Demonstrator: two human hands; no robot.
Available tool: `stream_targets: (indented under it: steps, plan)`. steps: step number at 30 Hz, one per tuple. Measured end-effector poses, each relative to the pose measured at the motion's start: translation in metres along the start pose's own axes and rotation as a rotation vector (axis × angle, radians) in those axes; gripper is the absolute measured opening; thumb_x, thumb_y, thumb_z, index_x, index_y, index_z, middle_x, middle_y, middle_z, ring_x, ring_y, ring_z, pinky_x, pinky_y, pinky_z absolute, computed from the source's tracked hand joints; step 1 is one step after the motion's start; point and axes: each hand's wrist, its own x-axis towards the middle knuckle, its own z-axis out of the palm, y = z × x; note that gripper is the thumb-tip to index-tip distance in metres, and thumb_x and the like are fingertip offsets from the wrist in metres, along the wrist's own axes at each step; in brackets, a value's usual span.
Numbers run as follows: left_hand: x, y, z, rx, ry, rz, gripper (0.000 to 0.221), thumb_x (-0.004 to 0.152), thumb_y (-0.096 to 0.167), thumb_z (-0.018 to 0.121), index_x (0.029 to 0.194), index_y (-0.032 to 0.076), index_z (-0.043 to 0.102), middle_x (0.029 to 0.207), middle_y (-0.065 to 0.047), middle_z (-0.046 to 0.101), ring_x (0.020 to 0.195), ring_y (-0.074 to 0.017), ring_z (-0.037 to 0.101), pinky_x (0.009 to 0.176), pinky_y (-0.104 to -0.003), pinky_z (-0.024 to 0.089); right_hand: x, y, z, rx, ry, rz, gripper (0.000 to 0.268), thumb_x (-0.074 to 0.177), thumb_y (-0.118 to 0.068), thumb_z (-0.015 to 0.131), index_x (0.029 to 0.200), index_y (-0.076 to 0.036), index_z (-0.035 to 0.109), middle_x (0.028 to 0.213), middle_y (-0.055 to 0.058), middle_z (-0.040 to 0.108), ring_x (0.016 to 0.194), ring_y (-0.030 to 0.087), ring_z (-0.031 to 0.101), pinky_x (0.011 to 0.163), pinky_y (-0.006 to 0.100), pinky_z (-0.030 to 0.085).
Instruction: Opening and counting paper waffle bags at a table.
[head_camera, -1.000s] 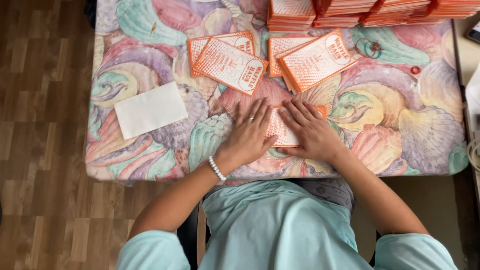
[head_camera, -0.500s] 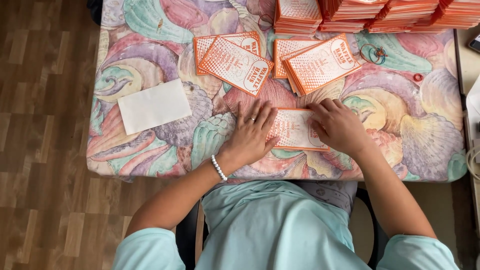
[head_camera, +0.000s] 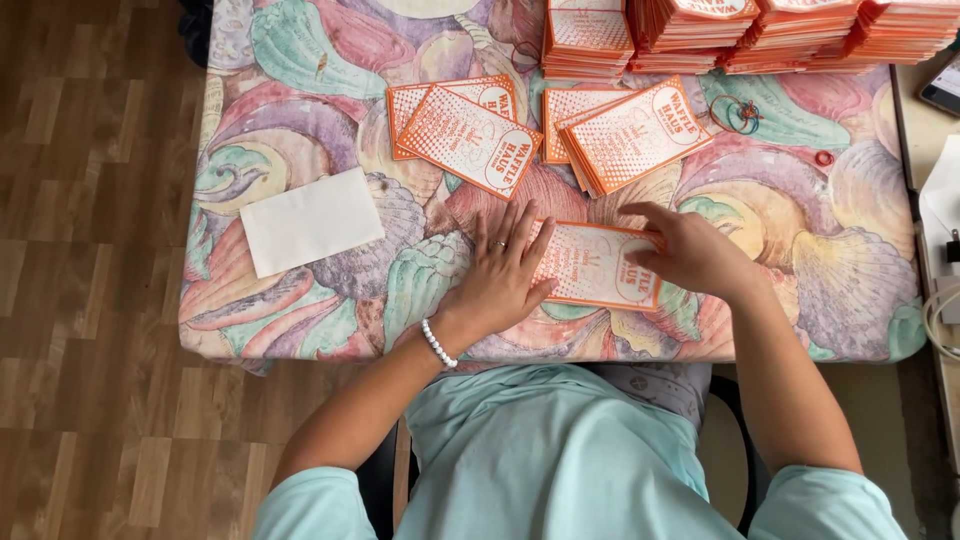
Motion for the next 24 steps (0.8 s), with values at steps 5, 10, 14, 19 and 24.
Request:
stream_targets:
  steps: [5,10,14,19,24]
  plan:
    - [0.005,0.067,-0.052,-0.156,0.356,-0.029,0.072,0.099,0.051,0.057,0.152,0.006,0.038,0.152,-0.022,0.042,0.14,-0.0397,0.039,0.113,-0.062,0.027,-0.041,-0.028,-0.026,0.26,0.16,0.021,0.092,0.076,-0.004,0.073,0.16,-0.018,0.039,0.085,0.013,0.068,0.075,0.027,0.058,0.065,0.042,0.048]
    - [0.018,0.134,-0.093,-0.486,0.369,-0.088,0.1,0.08,0.062,0.068,0.147,-0.006,0.038,0.139,-0.025,0.056,0.127,-0.0387,0.061,0.102,-0.05,0.053,-0.075,-0.086,-0.02,0.131,0.362,0.086,0.104,0.073,-0.009,0.069,0.166,-0.019,0.024,0.064,0.008,0.059,0.053,0.028,0.052,0.057,0.042,0.042]
    - [0.012,0.129,-0.069,-0.661,0.401,-0.095,0.079,0.08,0.002,0.065,0.15,-0.006,0.029,0.146,-0.028,0.05,0.132,-0.0436,0.057,0.107,-0.048,0.051,-0.083,-0.089,0.001,0.331,0.333,-0.21,0.103,0.087,-0.012,0.071,0.164,-0.007,0.003,0.075,0.009,0.056,0.062,0.02,0.057,0.065,0.034,0.049]
    - [-0.001,0.084,-0.055,-0.742,0.558,-0.211,0.058,0.098,-0.009,0.039,0.155,0.006,0.036,0.144,-0.02,0.061,0.115,-0.0326,0.073,0.096,-0.036,0.059,-0.069,-0.042,0.01,0.513,0.095,-0.674,0.116,0.079,-0.03,0.082,0.164,-0.006,0.005,0.134,0.016,0.057,0.13,0.026,0.057,0.111,0.038,0.047]
    - [0.002,0.059,-0.062,-0.981,0.82,-0.278,0.052,0.083,-0.014,0.047,0.129,0.002,0.064,0.101,-0.015,0.073,0.095,-0.0273,0.07,0.088,-0.043,0.057,-0.039,-0.008,0.048,0.557,0.852,-0.557,0.118,0.076,-0.006,0.084,0.167,-0.009,0.009,0.165,0.02,0.031,0.151,0.032,0.03,0.126,0.046,0.019]
